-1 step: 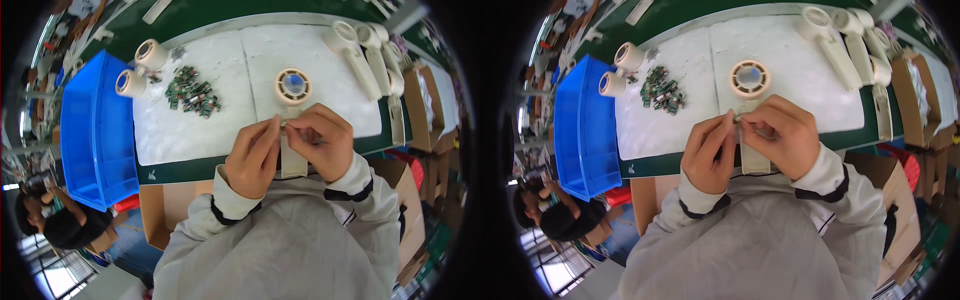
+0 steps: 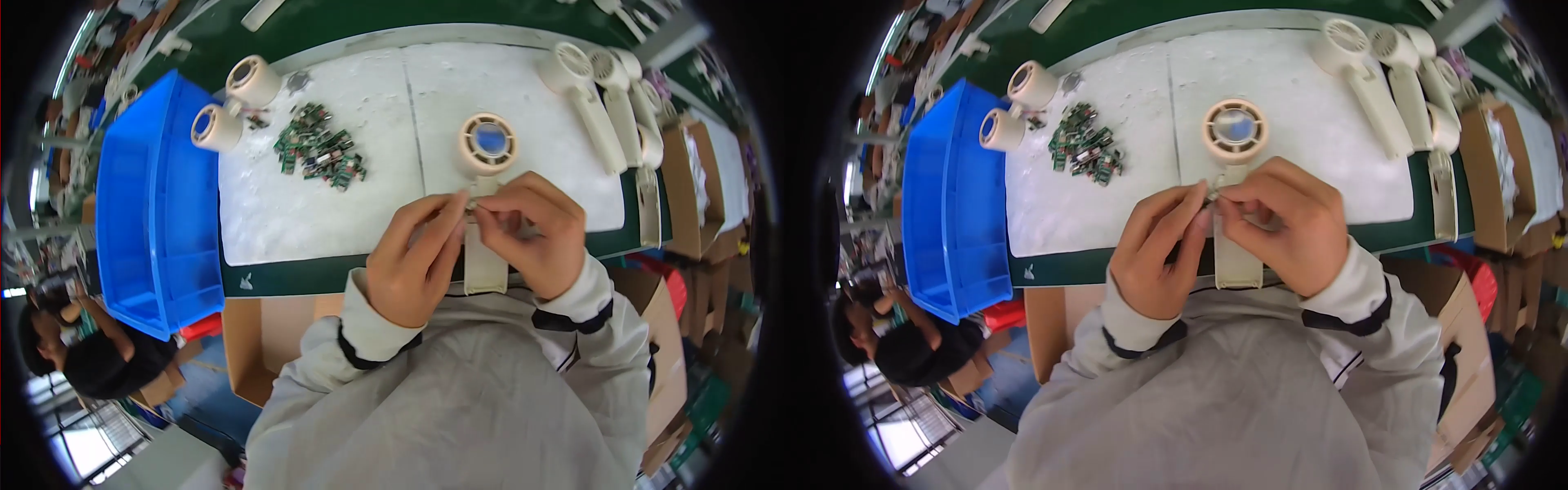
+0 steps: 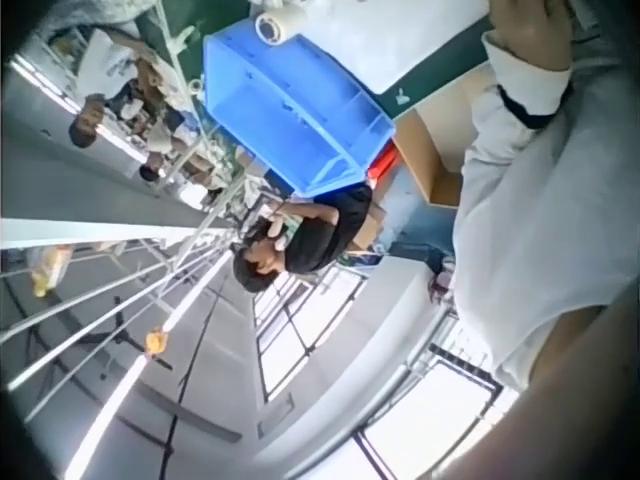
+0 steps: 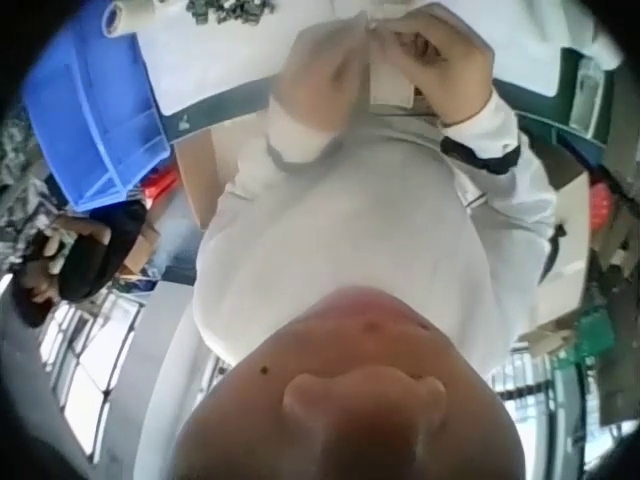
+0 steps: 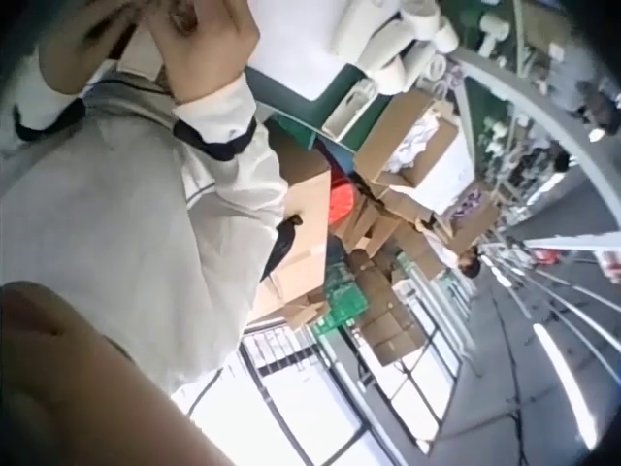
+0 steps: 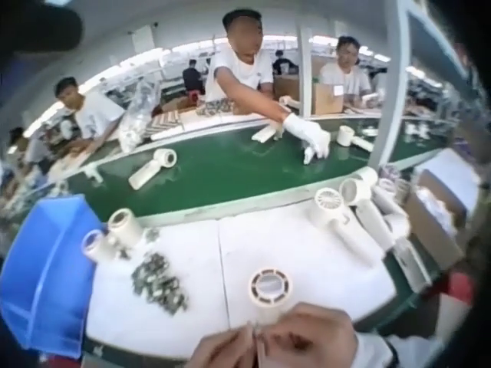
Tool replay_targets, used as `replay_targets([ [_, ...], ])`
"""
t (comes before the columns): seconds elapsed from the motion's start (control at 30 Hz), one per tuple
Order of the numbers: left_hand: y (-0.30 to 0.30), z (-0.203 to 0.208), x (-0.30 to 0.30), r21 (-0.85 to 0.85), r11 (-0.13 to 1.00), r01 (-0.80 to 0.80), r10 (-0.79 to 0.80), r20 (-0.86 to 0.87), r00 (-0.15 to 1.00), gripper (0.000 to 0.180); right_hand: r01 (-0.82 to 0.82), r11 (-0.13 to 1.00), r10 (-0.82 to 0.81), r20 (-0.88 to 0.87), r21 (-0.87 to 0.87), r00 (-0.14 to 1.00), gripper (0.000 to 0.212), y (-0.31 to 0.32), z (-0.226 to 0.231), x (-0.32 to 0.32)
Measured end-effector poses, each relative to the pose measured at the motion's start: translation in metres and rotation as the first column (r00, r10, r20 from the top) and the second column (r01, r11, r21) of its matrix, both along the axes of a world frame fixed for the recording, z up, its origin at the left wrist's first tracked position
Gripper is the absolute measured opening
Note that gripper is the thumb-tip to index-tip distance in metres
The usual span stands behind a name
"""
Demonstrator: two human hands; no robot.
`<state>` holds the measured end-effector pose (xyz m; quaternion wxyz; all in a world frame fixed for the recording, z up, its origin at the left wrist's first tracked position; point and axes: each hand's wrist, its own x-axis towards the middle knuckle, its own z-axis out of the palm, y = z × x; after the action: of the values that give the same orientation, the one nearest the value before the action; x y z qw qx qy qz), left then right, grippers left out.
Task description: The person picks up a fan housing and a circuit board, connects the wires to the board by hand, and presses the board into the housing. They repeat this process for several fans, occasionally moving completed housings aside and reaching for new components.
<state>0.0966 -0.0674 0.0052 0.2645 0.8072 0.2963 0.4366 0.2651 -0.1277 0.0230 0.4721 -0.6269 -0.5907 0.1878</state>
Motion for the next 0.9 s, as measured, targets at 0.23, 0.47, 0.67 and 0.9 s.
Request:
replay_targets([
  [0.23, 0.048, 0.003, -0.052, 0.149, 0.962, -0.228, 0.249, -0.137, 0.959, 0.040, -0.053, 0.968, 0.038, -0.066, -0.245, 0.997, 0.010, 0.019, 0.037, 0.044],
  [0.47, 0.056, -0.013, -0.057, 0.060, 0.966, -0.253, 0.260, -0.171, 0.950, 0.036, -0.018, 0.906, -0.208, -0.482, -0.423, 0.851, 0.031, 0.112, 0.067, 0.119],
  [0.67, 0.059, -0.008, -0.058, 0.032, 0.977, -0.212, 0.215, -0.165, 0.963, 0.036, -0.030, 0.978, -0.061, -0.418, -0.208, 0.906, 0.043, 0.163, 0.061, 0.122],
  [0.9, 0.062, -0.016, -0.061, 0.005, 0.982, -0.191, 0.191, -0.051, 0.980, 0.034, -0.060, 0.900, 0.131, 0.137, -0.431, 0.982, 0.050, 0.156, 0.059, 0.146],
])
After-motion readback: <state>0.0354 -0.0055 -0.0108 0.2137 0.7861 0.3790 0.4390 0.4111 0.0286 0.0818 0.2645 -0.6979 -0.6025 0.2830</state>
